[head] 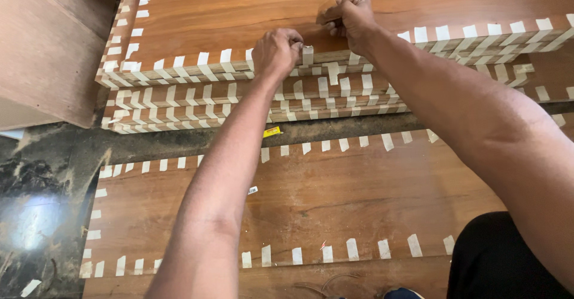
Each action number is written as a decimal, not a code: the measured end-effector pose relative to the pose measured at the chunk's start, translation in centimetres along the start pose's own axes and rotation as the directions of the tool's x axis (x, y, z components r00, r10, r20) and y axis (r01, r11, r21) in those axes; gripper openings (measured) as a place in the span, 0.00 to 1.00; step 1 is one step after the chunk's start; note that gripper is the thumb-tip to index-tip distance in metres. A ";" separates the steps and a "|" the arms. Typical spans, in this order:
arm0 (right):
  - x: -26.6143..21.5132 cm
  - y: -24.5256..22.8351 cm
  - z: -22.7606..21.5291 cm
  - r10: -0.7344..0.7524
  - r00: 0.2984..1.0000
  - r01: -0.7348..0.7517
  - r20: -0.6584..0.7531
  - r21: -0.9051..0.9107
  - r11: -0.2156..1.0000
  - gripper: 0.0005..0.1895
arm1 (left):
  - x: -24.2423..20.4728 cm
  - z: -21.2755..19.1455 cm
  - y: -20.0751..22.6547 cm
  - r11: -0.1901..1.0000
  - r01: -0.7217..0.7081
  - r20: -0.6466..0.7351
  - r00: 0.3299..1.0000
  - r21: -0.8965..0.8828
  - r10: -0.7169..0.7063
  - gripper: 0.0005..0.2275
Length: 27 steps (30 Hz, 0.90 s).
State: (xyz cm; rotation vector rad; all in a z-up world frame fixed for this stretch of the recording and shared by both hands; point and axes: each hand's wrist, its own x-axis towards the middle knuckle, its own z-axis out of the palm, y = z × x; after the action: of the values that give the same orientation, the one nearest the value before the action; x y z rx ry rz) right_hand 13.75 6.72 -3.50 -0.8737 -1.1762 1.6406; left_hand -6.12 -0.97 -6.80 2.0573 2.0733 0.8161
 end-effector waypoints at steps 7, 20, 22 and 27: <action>0.5 1.1 0.2 -0.062 0.998 0.059 -0.023 -0.127 0.990 0.08 | 1.4 1.7 -0.2 0.960 -0.161 0.033 0.987 0.229 0.157 0.10; 1.1 1.1 1.0 0.037 0.977 -0.117 -0.209 -0.386 0.915 0.04 | 2.2 -2.5 3.5 0.984 -0.069 0.477 0.879 0.162 -0.017 0.12; 1.6 1.0 1.1 0.034 0.974 -0.123 -0.226 -0.397 0.909 0.03 | 1.1 -3.4 3.9 0.975 -0.096 0.587 0.809 0.199 -0.040 0.12; 1.4 1.3 1.5 0.034 0.986 -0.098 -0.166 -0.400 0.911 0.05 | -3.9 -4.7 3.9 0.929 -0.232 0.739 0.671 0.289 -0.062 0.10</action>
State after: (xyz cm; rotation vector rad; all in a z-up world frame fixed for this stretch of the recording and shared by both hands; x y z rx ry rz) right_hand 11.60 7.43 -4.36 -1.2928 -1.4158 1.3679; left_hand -4.40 -6.34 -2.27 2.1320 1.7069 -0.4339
